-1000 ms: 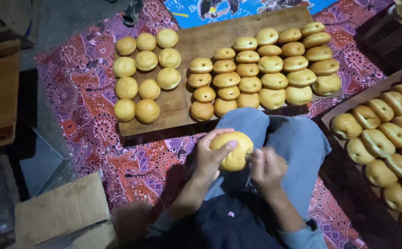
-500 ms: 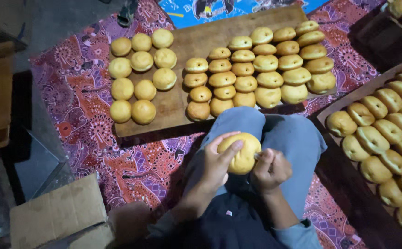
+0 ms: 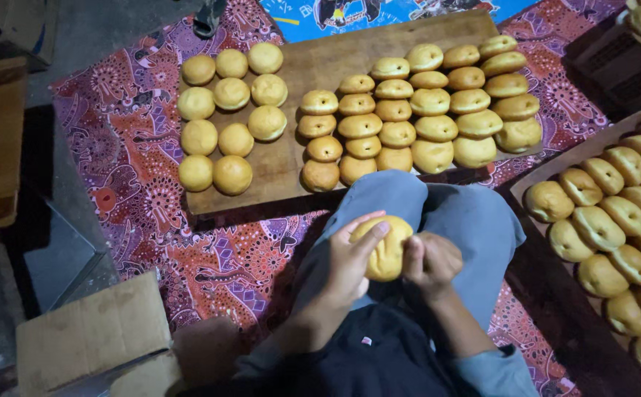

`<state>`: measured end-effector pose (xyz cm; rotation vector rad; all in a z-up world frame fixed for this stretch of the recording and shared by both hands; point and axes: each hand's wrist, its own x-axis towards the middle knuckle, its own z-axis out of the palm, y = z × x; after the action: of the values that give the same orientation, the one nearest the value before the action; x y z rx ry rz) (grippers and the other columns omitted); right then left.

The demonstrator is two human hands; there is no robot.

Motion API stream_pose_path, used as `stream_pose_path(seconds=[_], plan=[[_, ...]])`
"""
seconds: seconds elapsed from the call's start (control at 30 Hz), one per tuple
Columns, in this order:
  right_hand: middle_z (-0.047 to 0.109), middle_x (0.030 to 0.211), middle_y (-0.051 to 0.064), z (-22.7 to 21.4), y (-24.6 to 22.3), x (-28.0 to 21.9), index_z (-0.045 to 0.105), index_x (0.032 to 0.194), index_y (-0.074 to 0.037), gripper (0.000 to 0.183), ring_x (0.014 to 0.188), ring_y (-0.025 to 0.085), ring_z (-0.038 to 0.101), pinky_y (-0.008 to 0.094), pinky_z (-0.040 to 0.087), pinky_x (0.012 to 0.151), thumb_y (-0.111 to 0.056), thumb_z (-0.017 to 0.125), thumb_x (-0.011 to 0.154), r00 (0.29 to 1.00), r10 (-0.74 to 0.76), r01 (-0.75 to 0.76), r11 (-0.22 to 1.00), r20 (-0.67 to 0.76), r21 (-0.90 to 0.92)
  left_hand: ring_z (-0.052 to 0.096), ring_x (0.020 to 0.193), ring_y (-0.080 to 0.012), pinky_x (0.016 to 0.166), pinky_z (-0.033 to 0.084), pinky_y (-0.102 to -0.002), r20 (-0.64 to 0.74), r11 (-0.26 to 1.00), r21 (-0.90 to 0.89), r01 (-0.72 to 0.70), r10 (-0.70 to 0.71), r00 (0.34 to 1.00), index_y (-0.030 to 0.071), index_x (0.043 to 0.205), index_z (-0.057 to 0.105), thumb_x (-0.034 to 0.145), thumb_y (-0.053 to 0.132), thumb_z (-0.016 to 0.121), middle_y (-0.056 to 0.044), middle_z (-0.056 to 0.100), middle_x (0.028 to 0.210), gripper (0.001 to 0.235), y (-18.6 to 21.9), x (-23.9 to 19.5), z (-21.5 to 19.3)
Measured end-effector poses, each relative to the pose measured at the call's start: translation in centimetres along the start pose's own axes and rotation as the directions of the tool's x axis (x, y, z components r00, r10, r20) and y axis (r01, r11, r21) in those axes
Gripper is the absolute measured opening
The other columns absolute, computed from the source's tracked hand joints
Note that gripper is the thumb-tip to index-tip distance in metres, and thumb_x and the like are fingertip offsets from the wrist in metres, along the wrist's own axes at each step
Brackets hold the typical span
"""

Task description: The person repeatedly picks up round buns from a wooden board, pokes a hole in the center of each bun with a metal rod, and places the buns back on the board. The person continues this process for multiple buns throughout the video.

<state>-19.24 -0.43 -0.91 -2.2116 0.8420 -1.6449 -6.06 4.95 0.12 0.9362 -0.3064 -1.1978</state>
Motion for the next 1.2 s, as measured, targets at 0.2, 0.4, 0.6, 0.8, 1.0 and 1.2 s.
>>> stream_pose_path(seconds=[0.2,0.4,0.6,0.8,1.0,1.2], plan=[[0.064,0.07,0.013,0.9,1.0,-0.9,0.066,0.08,0.001,0.02,0.055,0.026,0.061,0.039,0.046,0.055,-0.001,0.061,0.099,0.99,0.136,-0.138,0.975,-0.023,-0.174,0.07,0.097,-0.0133,0.088,0.057,-0.028,0.005,0.999,0.035,-0.011,0.011,1.0,-0.007,0.123,0.069,0.095,0.013,0.07,-0.01,0.074,0.111,0.034,-0.7,0.9,-0.4],[0.053,0.058,0.009,0.6,1.9,-1.7,0.063,0.074,0.002,0.027,0.048,0.023,0.051,0.036,0.04,0.049,-0.006,0.062,0.101,0.839,0.451,-0.504,0.854,0.304,0.126,0.073,0.098,-0.0197,0.089,0.059,-0.033,0.144,0.992,0.037,0.124,-0.128,0.981,-0.008,0.118,0.069,0.101,0.017,0.061,-0.016,0.074,0.111,0.031,0.2,2.1,-2.4],[0.061,0.073,0.008,1.9,0.8,-1.5,0.062,0.082,0.001,0.029,0.063,0.014,0.057,0.032,0.044,0.06,-0.007,0.058,0.109,0.992,0.126,-0.125,0.989,0.008,-0.077,0.07,0.106,-0.015,0.096,0.055,-0.028,-0.119,0.999,0.002,-0.043,0.043,0.992,-0.007,0.121,0.07,0.102,0.018,0.062,-0.013,0.073,0.12,0.032,-2.5,1.0,-0.9],[0.054,0.059,0.006,1.3,0.5,-1.1,0.064,0.077,0.002,0.027,0.05,0.016,0.05,0.03,0.038,0.049,-0.008,0.062,0.103,0.808,0.506,-0.556,0.824,0.302,0.105,0.072,0.105,-0.0225,0.095,0.058,-0.035,0.11,0.988,-0.11,0.113,-0.101,0.989,-0.008,0.123,0.065,0.098,0.01,0.062,-0.019,0.072,0.117,0.031,-0.8,2.4,-2.5],[0.054,0.063,0.01,2.5,0.0,-1.0,0.066,0.079,0.001,0.026,0.05,0.018,0.049,0.034,0.038,0.053,-0.006,0.063,0.104,0.963,0.255,-0.247,0.965,0.092,-0.084,0.07,0.108,-0.0214,0.098,0.056,-0.033,-0.14,0.994,-0.067,-0.083,0.073,0.987,-0.013,0.128,0.064,0.102,0.01,0.061,-0.017,0.072,0.12,0.035,-1.2,0.7,-0.8],[0.06,0.066,0.012,2.4,-0.7,0.8,0.069,0.083,0.001,0.023,0.05,0.017,0.053,0.033,0.042,0.053,-0.007,0.065,0.104,0.913,0.394,-0.375,0.913,0.104,-0.162,0.051,0.132,-0.032,0.113,0.043,-0.044,0.509,0.467,0.617,-0.633,0.377,0.774,0.001,0.144,0.047,0.058,0.035,0.094,-0.019,0.052,0.139,0.104,1.8,0.0,-3.1]])
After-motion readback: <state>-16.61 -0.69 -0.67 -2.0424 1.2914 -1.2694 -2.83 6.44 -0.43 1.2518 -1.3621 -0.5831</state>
